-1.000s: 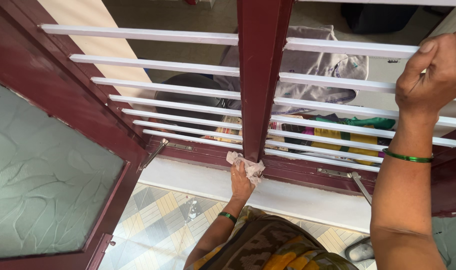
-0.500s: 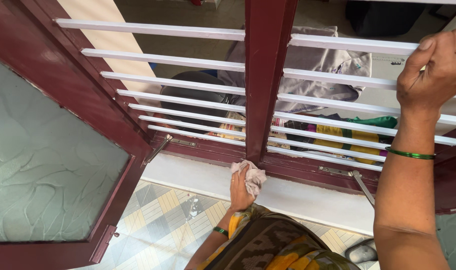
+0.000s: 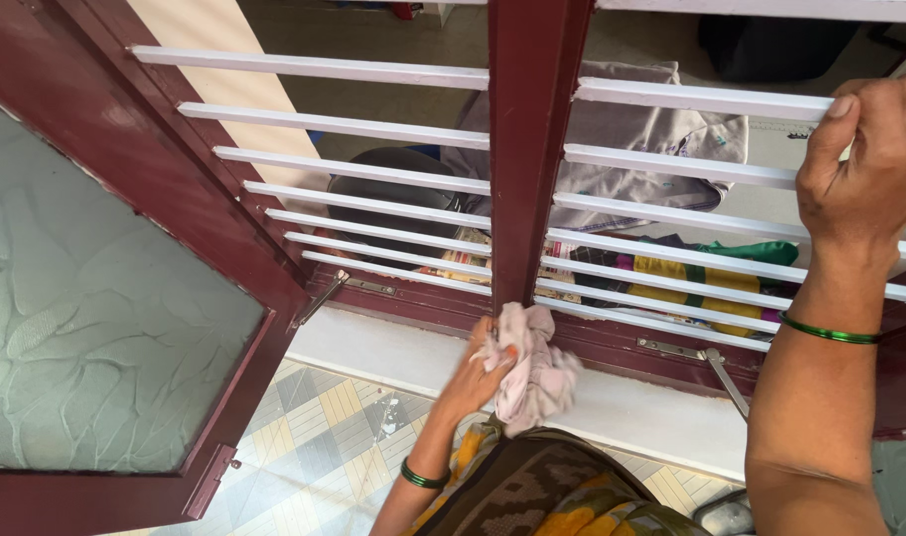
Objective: The person wipes the horizontal bars and frame of a window-mounted metal grill gate using a cloth, reaching various sections across the structure.
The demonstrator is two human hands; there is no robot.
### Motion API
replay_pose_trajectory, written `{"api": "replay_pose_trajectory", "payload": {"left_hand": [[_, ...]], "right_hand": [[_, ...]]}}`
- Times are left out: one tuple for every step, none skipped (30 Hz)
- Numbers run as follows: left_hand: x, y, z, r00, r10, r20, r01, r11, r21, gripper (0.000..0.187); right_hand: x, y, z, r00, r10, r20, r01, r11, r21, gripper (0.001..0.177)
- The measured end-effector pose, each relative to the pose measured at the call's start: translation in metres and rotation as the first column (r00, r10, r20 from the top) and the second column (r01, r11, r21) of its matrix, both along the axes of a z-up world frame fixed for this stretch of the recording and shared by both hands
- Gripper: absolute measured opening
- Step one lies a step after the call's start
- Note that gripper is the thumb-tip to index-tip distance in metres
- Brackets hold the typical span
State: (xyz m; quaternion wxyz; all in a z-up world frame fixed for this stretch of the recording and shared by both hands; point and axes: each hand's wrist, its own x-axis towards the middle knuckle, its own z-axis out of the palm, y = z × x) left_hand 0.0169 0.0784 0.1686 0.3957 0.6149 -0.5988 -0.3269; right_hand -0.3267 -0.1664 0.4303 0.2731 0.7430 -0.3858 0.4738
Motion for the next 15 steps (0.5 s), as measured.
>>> {"api": "replay_pose_trajectory", "payload": {"left_hand": [[0.007,-0.004,0.006,0.972,0.023,0.232,-0.021,1.0,-0.011,0.032],[0.011,-0.006,0.014,0.891,0.047,0.452,-0.039,0.999,-0.026,0.026],[0.011,-0.004,0.021,0.961,0.03,0.273,-0.044,0.998,0.047,0.028],[0.011,0.0,0.028,0.996,0.024,0.083,-0.034,0.992,0.12,0.03],[0.011,0.001,0.035,0.993,0.034,-0.111,-0.012,0.982,0.19,0.033],[0.015,-0.002,0.041,0.958,0.081,-0.276,-0.03,0.982,0.187,0.029],[0.018,-0.001,0.045,0.891,0.129,-0.435,-0.047,0.98,0.194,0.028],[0.017,-0.002,0.046,0.796,0.174,-0.58,-0.065,0.977,0.204,0.029],[0.016,-0.004,0.047,0.837,0.131,-0.531,-0.039,0.983,0.181,0.029],[0.014,-0.006,0.048,0.874,0.088,-0.478,-0.012,0.987,0.159,0.03],[0.013,-0.011,0.048,0.907,0.041,-0.419,0.017,0.991,0.134,0.032],[0.008,-0.014,0.047,0.848,0.044,-0.528,0.027,0.992,0.126,0.033],[-0.001,-0.013,0.044,0.774,0.048,-0.631,0.038,0.992,0.122,0.035],[-0.008,-0.014,0.04,0.688,0.052,-0.724,0.049,0.992,0.117,0.039],[-0.013,-0.014,0.038,0.595,0.033,-0.803,0.067,0.994,0.09,0.04]], "right_hand": [[0.0,0.0,0.002,1.0,0.002,-0.004,-0.002,1.0,-0.004,0.025],[0.0,0.001,0.003,1.0,-0.008,-0.016,0.008,1.0,-0.02,0.026],[0.001,0.001,0.006,0.999,-0.017,-0.029,0.016,0.999,-0.042,0.028],[0.002,0.003,0.007,0.998,-0.039,-0.048,0.036,0.996,-0.077,0.03],[0.002,0.004,0.009,0.997,-0.048,-0.058,0.043,0.995,-0.095,0.031],[0.002,0.003,0.012,0.996,-0.057,-0.067,0.05,0.992,-0.113,0.032],[0.003,0.003,0.012,0.996,-0.054,-0.069,0.046,0.993,-0.107,0.033],[0.002,0.005,0.012,0.996,-0.048,-0.069,0.041,0.994,-0.098,0.032],[0.003,0.005,0.013,0.997,-0.04,-0.065,0.034,0.995,-0.091,0.031],[0.004,0.008,0.013,0.998,-0.03,-0.058,0.025,0.996,-0.082,0.03],[0.005,0.01,0.015,0.998,-0.028,-0.06,0.023,0.996,-0.081,0.03],[0.006,0.011,0.017,0.998,-0.027,-0.061,0.022,0.996,-0.081,0.029],[0.005,0.014,0.018,0.997,-0.033,-0.075,0.027,0.996,-0.08,0.03],[0.005,0.014,0.02,0.996,-0.026,-0.081,0.02,0.997,-0.076,0.03],[0.005,0.017,0.021,0.996,-0.019,-0.09,0.013,0.998,-0.066,0.03]]}}
